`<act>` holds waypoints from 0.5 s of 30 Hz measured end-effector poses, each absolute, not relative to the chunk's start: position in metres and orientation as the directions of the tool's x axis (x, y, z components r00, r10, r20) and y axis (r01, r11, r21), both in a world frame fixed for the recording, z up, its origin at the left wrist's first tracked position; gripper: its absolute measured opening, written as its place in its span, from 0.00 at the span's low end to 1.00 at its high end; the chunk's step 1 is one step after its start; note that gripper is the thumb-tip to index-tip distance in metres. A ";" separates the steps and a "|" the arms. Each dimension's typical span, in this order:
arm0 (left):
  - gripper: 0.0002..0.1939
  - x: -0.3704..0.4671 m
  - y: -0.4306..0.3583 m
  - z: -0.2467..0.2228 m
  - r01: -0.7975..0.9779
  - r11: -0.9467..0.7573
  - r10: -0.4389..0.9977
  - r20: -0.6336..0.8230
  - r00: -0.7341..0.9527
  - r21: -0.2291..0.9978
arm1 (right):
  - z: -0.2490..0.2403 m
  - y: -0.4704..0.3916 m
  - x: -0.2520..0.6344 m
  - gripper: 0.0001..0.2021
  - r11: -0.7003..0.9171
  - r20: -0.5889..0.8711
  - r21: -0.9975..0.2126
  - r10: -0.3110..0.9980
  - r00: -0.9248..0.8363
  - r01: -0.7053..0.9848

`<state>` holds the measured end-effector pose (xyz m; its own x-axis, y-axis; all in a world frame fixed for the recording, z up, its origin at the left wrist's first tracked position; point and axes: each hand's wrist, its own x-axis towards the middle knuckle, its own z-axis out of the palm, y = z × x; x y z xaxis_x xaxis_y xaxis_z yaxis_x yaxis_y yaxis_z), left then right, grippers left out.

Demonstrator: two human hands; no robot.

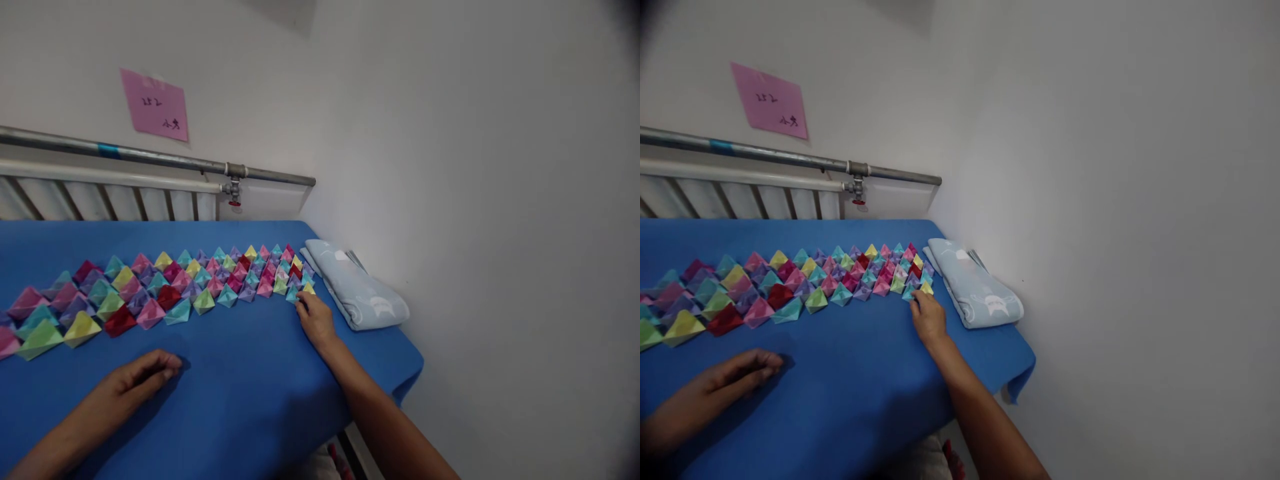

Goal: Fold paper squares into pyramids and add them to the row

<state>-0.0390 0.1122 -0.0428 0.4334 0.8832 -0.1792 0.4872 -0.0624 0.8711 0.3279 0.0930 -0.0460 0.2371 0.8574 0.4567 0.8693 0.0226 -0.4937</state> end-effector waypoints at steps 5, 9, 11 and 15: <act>0.26 -0.038 0.112 -0.041 0.473 -0.058 0.879 -0.180 0.442 0.879 | -0.049 0.086 0.329 0.14 0.014 0.475 -0.512 0.838 0.269 0.859; 0.26 -0.037 0.111 -0.038 0.472 -0.059 0.880 -0.177 0.440 0.879 | -0.049 0.071 0.329 0.09 0.003 0.483 -0.509 0.829 0.282 0.861; 0.26 -0.037 0.111 -0.037 0.469 -0.055 0.879 -0.181 0.442 0.882 | -0.047 0.065 0.328 0.08 0.005 0.482 -0.491 0.835 0.267 0.871; 0.24 -0.039 0.113 -0.040 0.441 -0.035 0.870 -0.190 0.455 0.897 | -0.044 0.053 0.319 0.08 0.024 0.473 -0.431 0.857 0.203 0.902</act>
